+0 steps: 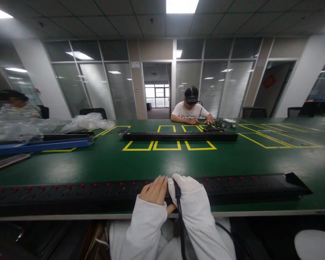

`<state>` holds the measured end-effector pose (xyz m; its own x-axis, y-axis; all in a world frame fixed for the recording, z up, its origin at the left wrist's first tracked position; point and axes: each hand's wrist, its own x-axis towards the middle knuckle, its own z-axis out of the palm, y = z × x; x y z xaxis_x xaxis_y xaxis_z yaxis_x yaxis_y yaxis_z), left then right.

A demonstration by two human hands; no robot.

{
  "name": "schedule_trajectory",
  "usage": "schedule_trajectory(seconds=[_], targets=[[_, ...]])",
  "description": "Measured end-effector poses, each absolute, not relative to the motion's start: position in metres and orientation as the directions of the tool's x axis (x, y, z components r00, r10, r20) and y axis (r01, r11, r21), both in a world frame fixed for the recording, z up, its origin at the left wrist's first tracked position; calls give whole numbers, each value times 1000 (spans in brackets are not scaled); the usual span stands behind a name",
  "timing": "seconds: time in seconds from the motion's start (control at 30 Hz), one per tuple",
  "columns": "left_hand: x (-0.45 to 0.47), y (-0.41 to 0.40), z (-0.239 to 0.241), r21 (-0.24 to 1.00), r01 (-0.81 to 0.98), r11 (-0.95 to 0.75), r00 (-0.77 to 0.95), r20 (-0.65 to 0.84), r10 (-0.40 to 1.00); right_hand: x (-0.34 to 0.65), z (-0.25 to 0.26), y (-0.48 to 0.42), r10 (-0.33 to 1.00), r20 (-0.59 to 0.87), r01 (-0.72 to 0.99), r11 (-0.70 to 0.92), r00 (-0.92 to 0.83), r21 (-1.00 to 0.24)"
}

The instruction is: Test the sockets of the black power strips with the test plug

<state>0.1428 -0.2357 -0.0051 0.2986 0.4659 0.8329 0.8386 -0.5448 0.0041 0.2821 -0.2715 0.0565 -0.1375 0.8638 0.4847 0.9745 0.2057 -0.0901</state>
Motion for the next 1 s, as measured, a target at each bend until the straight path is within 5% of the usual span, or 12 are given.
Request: schedule_trajectory(seconds=[1.0], targets=[[143, -237, -3, -3, 841, -540, 309, 823, 476, 281, 56, -273, 823, 546, 976, 214, -155, -47]])
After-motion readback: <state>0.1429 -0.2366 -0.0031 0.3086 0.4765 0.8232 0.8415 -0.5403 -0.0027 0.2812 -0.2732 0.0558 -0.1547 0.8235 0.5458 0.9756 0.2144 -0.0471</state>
